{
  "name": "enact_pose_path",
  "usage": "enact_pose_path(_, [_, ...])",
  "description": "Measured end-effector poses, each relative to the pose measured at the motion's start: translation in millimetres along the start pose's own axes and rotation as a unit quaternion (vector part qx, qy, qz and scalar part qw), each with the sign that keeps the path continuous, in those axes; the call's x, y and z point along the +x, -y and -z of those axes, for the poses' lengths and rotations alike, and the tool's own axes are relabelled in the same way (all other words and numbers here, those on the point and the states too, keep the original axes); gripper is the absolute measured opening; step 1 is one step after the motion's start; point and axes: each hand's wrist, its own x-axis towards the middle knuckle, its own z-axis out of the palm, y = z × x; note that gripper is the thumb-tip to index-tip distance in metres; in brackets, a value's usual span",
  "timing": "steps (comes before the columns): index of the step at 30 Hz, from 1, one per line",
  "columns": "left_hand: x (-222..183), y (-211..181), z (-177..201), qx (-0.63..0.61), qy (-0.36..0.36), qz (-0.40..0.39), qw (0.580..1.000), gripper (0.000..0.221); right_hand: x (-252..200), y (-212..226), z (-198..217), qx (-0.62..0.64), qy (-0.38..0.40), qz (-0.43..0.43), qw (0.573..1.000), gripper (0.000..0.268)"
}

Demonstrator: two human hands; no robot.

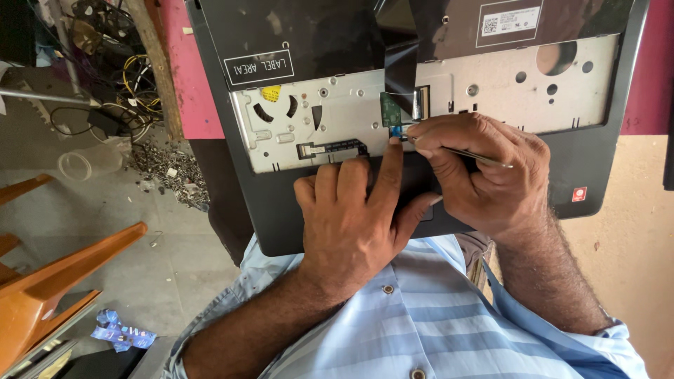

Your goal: The person manipulates internal ribbon cables and small electronic connectors inside an open laptop chassis using a pair of tweezers.

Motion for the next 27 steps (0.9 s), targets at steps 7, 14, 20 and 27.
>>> enact_pose_path(7, [5.1,-3.0,4.4,0.027,0.023,0.008,0.999,0.065,-0.4,-2.0,-1.4,0.002,-0.011,0.021,1.0,0.012])
enact_pose_path(14, [8.0,-5.2,6.2,0.036,0.026,0.012,0.999,0.066,-0.3,-1.0,1.3,0.021,-0.008,0.002,1.0,0.01])
enact_pose_path(20, [7.7,-4.6,5.7,0.034,0.026,0.012,0.999,0.066,-0.4,-3.0,-0.7,0.01,0.001,-0.008,1.0,0.011])
enact_pose_path(27, [7.3,-3.8,4.7,0.038,0.029,0.011,0.999,0.066,-0.6,-3.1,-1.8,0.009,0.007,-0.007,1.0,0.01])
